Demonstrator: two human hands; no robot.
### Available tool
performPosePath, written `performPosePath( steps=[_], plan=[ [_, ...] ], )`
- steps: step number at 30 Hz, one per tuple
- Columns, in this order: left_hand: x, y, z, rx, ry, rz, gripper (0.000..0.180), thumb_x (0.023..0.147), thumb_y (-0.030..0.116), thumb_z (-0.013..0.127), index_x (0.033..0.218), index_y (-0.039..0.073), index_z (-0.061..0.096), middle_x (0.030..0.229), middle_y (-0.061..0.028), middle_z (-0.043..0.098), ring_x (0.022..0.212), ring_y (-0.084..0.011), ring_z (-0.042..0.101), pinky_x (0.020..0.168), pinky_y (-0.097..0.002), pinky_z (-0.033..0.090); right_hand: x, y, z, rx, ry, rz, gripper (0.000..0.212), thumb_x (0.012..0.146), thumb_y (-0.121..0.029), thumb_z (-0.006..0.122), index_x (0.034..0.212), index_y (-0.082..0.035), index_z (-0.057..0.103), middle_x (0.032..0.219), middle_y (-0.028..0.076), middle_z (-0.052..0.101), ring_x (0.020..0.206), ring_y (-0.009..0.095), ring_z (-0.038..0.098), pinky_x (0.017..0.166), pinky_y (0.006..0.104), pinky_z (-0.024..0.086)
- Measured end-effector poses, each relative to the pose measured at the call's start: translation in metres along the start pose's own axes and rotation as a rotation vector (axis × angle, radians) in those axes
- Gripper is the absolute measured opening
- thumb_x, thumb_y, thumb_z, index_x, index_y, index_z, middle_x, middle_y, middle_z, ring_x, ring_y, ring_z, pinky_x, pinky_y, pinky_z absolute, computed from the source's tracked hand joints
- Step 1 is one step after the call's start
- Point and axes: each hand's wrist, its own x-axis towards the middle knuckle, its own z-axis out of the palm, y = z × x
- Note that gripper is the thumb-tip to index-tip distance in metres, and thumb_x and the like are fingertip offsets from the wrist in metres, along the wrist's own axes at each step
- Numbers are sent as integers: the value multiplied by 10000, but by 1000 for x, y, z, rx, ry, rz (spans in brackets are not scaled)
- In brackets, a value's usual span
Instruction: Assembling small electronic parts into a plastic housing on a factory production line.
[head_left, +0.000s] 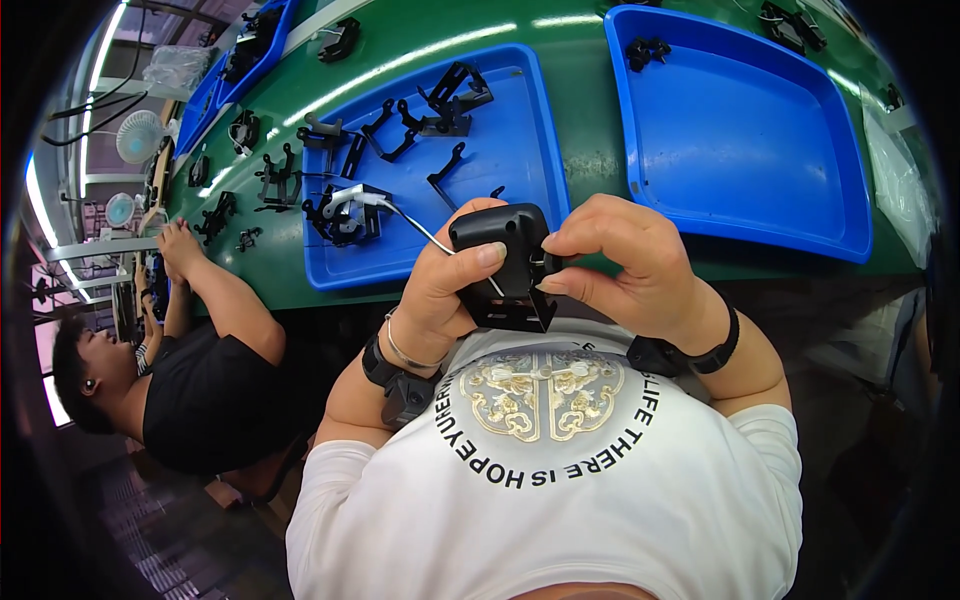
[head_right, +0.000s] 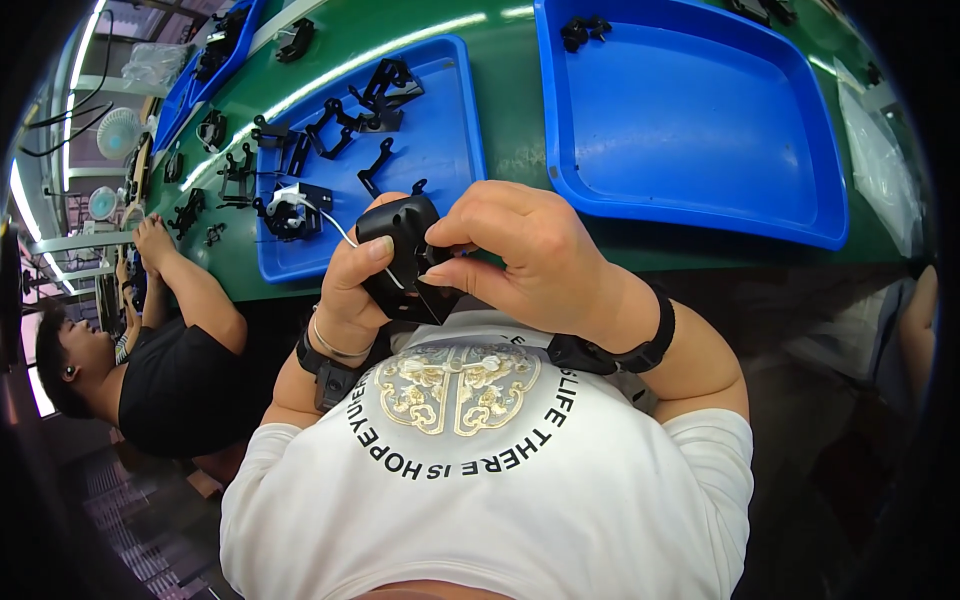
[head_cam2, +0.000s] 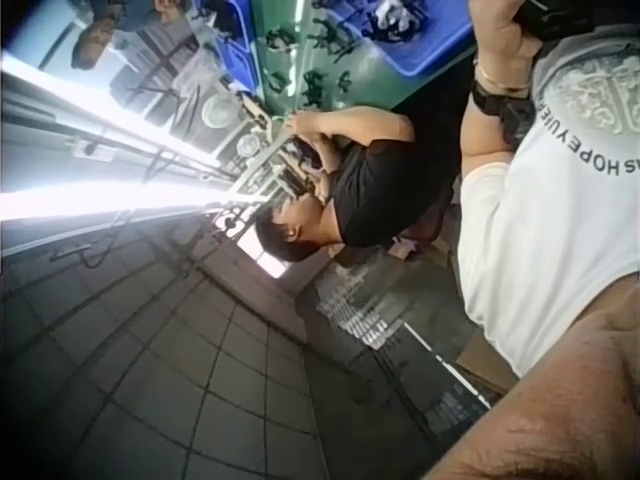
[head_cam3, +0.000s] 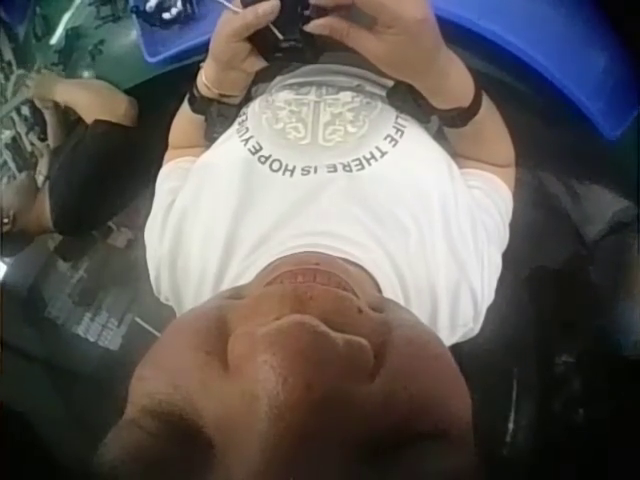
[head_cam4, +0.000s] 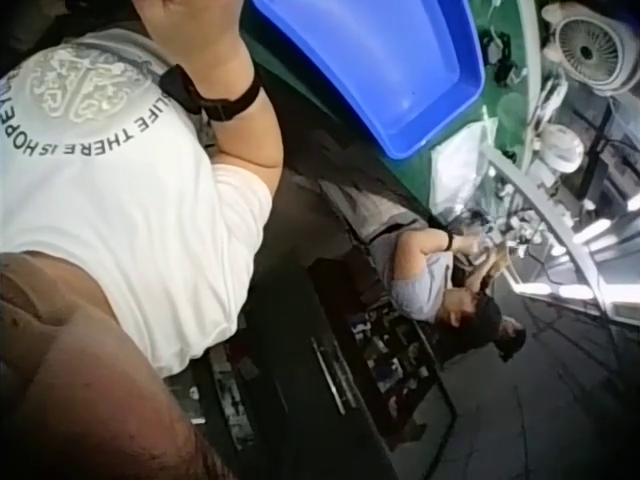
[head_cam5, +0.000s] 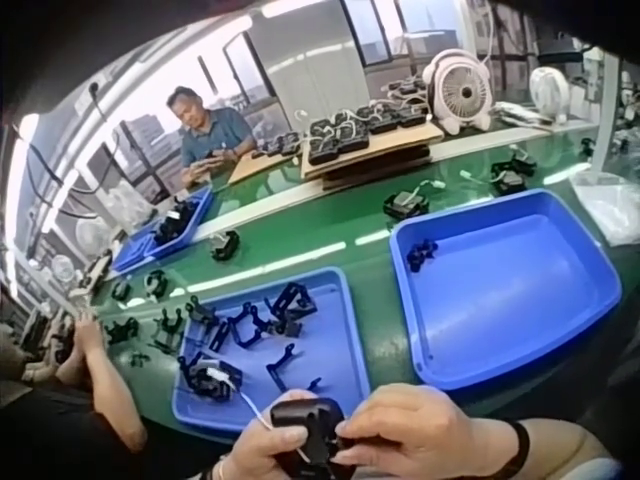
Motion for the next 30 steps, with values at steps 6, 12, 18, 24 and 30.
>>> performPosePath(
  steps=[6, 12, 18, 24, 30],
  plan=[
    [1, 0, 14, 112, 88, 109, 411, 746, 96, 652, 1097, 34, 448, 993, -137, 589, 860, -207, 615, 762, -322, 525, -2, -3, -3, -58, -20, 77, 268, 674, -132, 760, 828, -16, 573, 718, 80, 587, 605, 200, 563, 523, 276, 442],
    [0, 4, 18, 158, 86, 144, 408, 752, 101, 651, 1093, 25, 442, 984, -130, 589, 858, -187, 608, 756, -311, 521, -4, -4, -6, -35, -40, 183, 254, 696, -141, 747, 815, -12, 563, 710, 83, 573, 581, 179, 548, 519, 262, 434],
    [-1, 7, 16, 223, 106, 101, 403, 756, 101, 658, 1086, 19, 442, 958, -110, 586, 840, -157, 598, 739, -294, 514, -5, -4, -6, 42, -66, 282, 243, 710, -126, 740, 821, -5, 560, 719, 84, 573, 590, 159, 547, 536, 246, 432],
    [0, 7, 17, 253, 104, 119, 401, 753, 100, 670, 1076, 19, 447, 935, -95, 583, 817, -143, 592, 734, -278, 503, -6, -2, -6, 134, -68, 354, 234, 725, -127, 731, 820, 1, 561, 720, 82, 571, 603, 161, 551, 553, 244, 433],
    [2, 5, 18, 290, 138, 134, 391, 752, 109, 682, 1059, 26, 456, 930, -83, 582, 815, -122, 581, 731, -258, 489, -8, 0, -3, 49, 5, 280, 234, 770, -182, 701, 794, 3, 559, 687, 70, 546, 581, 165, 521, 544, 247, 417]
  ],
)
